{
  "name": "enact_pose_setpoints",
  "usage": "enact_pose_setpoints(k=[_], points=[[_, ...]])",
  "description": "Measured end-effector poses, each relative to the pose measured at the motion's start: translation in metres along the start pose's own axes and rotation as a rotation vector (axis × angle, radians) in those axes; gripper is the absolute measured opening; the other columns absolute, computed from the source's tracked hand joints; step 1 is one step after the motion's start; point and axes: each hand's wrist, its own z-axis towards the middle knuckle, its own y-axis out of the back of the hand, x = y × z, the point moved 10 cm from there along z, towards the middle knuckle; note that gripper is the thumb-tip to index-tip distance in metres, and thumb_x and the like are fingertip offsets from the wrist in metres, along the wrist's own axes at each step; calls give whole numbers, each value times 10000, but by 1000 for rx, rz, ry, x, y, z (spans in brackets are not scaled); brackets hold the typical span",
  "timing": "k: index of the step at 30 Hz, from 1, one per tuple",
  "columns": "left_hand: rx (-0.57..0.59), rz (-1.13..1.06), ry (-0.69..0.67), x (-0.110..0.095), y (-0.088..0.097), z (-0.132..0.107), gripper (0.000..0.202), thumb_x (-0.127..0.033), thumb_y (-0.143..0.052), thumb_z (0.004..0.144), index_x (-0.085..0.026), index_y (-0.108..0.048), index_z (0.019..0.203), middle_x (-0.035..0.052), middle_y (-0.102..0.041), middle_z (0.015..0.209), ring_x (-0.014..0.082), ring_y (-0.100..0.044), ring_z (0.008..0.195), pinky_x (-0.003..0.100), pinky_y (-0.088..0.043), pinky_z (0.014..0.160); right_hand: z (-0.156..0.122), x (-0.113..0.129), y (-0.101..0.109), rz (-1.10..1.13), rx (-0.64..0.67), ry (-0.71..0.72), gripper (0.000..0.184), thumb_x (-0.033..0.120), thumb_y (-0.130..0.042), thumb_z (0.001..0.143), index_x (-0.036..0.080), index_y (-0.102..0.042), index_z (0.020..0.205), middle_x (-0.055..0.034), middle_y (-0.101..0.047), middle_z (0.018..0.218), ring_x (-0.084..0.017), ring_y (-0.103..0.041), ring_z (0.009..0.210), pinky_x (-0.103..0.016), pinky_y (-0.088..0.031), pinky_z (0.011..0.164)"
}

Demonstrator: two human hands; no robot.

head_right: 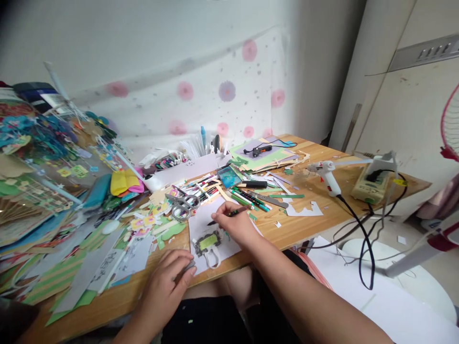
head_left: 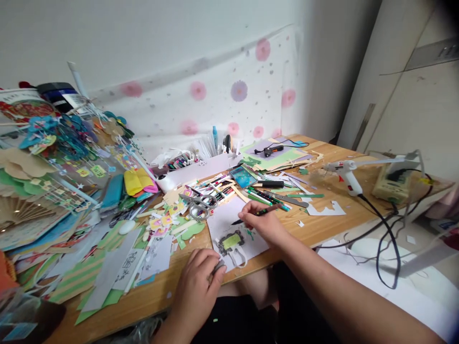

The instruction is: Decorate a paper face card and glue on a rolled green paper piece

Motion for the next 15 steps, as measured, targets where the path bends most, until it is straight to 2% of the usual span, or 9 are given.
enact_pose_setpoints(k=[4,6,10,15], points=[[-53,-30,-85,6,5,4,143,-198,-502,903,-195,-608,807,94,-684,1042,225,-620,955,390,-545,800,-10,-1,18,-95,-61,71,283,310,-737,674,197,-481,625,69,-492,530,-92,-427,494,-219,-321,495],[-53,-42,-134,6,2,6,132,-187,-505,904,-196,-610,825,94,-678,1110,231,-606,1023,404,-530,856,-17,-5,18,-185,-69,98,294,311,-708,690,205,-454,588,59,-488,503,-96,-408,478,-225,-315,479],[-40,-107,-219,1,-8,6,110,-150,-512,898,-188,-612,922,87,-691,1071,238,-573,1109,416,-496,936,-28,-10,19,-344,-95,109,280,301,-641,727,217,-433,559,50,-483,468,-101,-397,458,-232,-316,462],[0,-138,-260,-3,-18,7,99,-155,-509,901,-188,-602,891,87,-676,1119,253,-559,1096,441,-477,936,-29,-8,14,-495,-71,94,271,297,-611,745,216,-434,556,46,-467,493,-102,-400,473,-231,-320,462]])
